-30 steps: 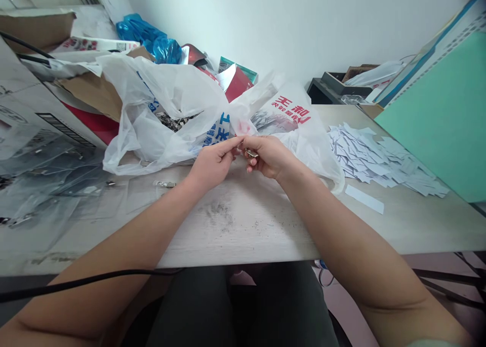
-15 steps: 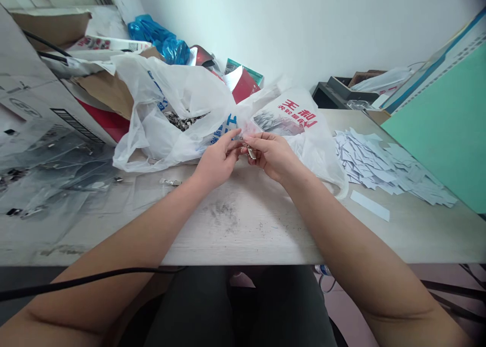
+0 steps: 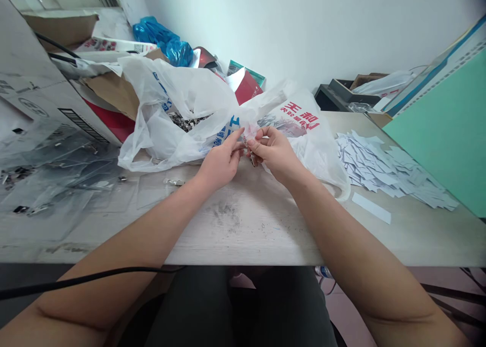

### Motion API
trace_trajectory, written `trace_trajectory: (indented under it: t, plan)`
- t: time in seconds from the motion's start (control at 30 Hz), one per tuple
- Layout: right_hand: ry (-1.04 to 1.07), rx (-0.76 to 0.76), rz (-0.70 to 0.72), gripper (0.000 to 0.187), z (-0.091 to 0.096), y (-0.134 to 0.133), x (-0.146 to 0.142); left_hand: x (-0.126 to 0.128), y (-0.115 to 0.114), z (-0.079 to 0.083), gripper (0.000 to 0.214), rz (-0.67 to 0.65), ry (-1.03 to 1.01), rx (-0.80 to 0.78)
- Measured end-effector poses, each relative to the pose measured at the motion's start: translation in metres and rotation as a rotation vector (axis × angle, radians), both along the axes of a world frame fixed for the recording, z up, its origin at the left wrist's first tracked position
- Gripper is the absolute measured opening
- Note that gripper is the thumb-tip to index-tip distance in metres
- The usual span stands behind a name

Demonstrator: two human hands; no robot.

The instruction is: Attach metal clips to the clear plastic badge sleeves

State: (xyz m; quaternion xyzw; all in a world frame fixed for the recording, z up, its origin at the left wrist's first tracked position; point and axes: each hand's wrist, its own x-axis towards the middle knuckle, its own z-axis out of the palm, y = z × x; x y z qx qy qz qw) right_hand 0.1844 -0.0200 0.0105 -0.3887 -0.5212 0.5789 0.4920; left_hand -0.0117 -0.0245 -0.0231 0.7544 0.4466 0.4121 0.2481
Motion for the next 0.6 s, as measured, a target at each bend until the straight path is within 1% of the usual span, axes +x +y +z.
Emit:
trace_trajectory:
  t: [0.13, 0.3, 0.4, 0.5, 0.6]
  plan:
    - [-0.066, 0.030, -0.009, 0.061, -0.0003, -0.0008, -0.0004, -0.0023, 0.0021, -0.0041, 0.065, -0.028, -0.051, 0.015]
    - [-0.070, -0.015, -0.028, 0.069, -0.0005, 0.0029, 0.0000, -0.0035, 0.0038, -0.0077, 0.059, -0.041, -0.079, 0.032]
    - [-0.064, -0.007, -0.042, 0.071, -0.0015, 0.0049, 0.0002, -0.0027, 0.0031, -0.0065, 0.060, -0.050, -0.073, 0.040]
    - [-0.023, 0.036, -0.044, 0.072, -0.0032, 0.0055, -0.0006, -0.0008, 0.0018, -0.0059, 0.061, -0.063, -0.085, 0.006]
    - [0.004, 0.057, -0.058, 0.073, -0.0057, 0.0055, -0.0026, 0.0013, 0.0020, -0.0081, 0.061, -0.104, -0.123, -0.045]
